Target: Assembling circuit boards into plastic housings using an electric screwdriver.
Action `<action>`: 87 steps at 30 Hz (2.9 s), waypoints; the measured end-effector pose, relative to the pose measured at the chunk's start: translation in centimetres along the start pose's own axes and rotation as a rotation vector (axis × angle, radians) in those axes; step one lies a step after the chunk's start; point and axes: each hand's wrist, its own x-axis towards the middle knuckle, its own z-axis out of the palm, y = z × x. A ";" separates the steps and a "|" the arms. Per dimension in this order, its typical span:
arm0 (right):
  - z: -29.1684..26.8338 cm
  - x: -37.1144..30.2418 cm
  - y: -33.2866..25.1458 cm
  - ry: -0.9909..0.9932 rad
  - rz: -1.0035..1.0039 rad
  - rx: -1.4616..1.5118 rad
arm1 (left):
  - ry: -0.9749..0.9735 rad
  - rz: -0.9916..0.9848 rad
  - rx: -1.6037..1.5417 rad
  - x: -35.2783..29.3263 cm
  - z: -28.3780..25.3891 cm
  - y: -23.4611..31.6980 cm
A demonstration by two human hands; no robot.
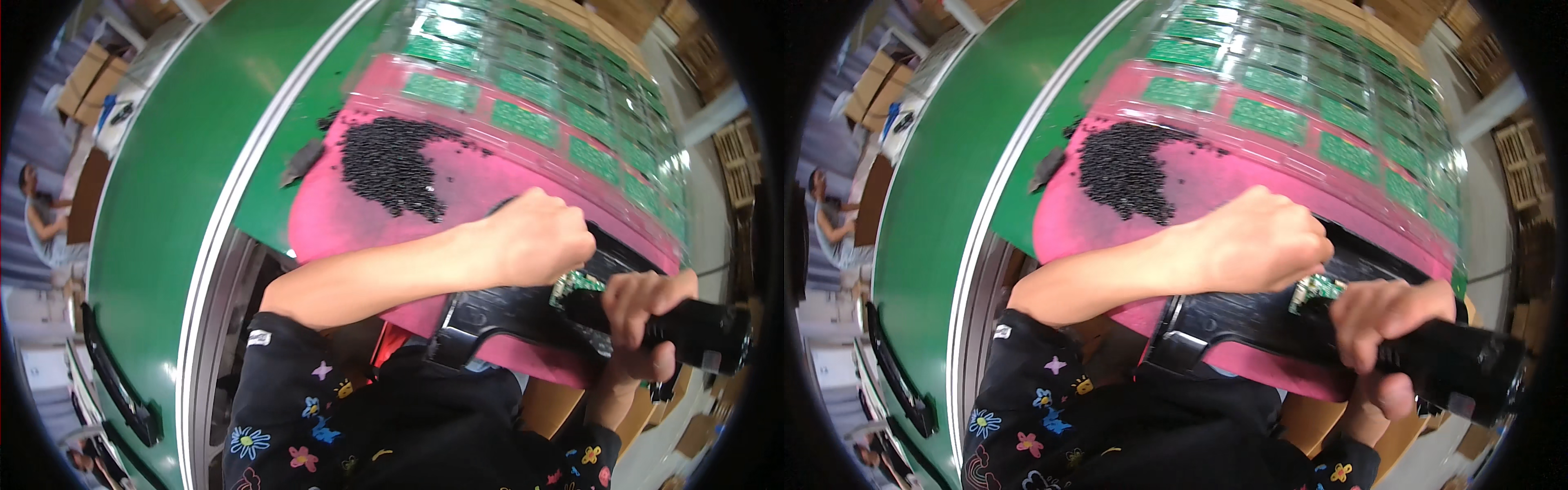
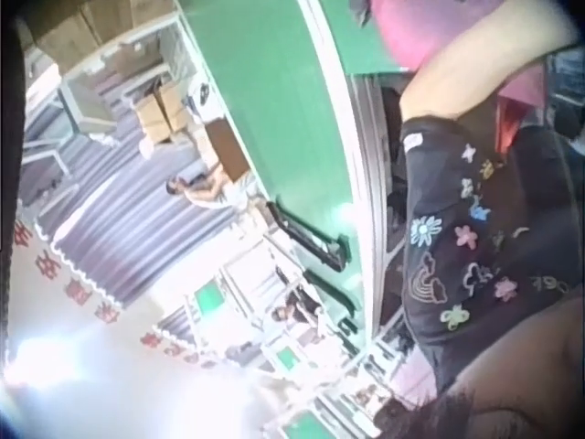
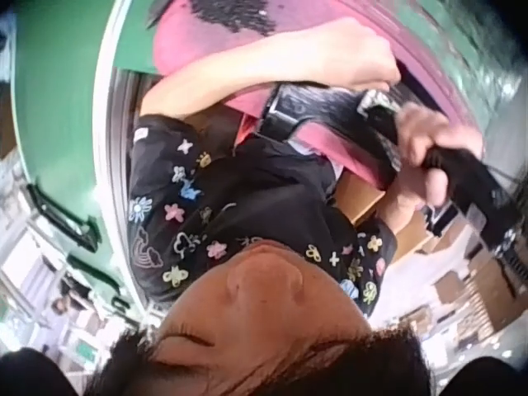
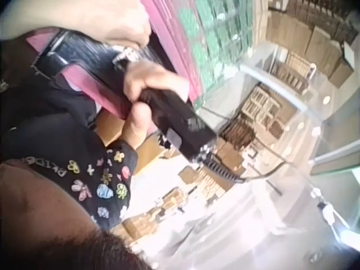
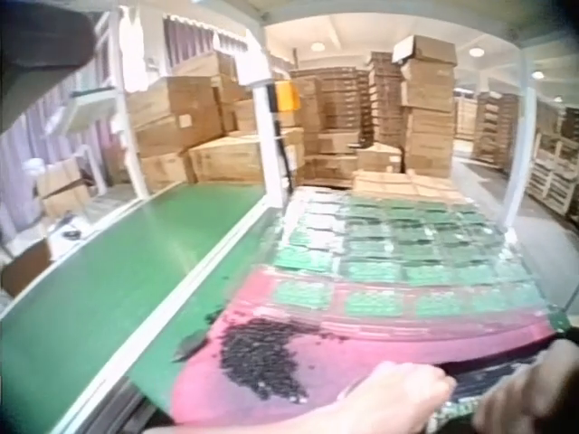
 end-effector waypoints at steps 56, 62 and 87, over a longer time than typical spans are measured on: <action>-3.9 -2.6 -2.3 0.311 -0.014 -0.272 | -0.358 -0.009 0.011 0.7 -0.5 1.4; -5.9 -2.6 -1.8 0.313 -0.042 -0.099 | -0.210 0.019 -0.010 1.2 -1.4 1.7; 21.6 -2.7 9.5 0.174 0.338 0.335 | -0.193 -0.160 0.395 0.4 -1.1 -1.2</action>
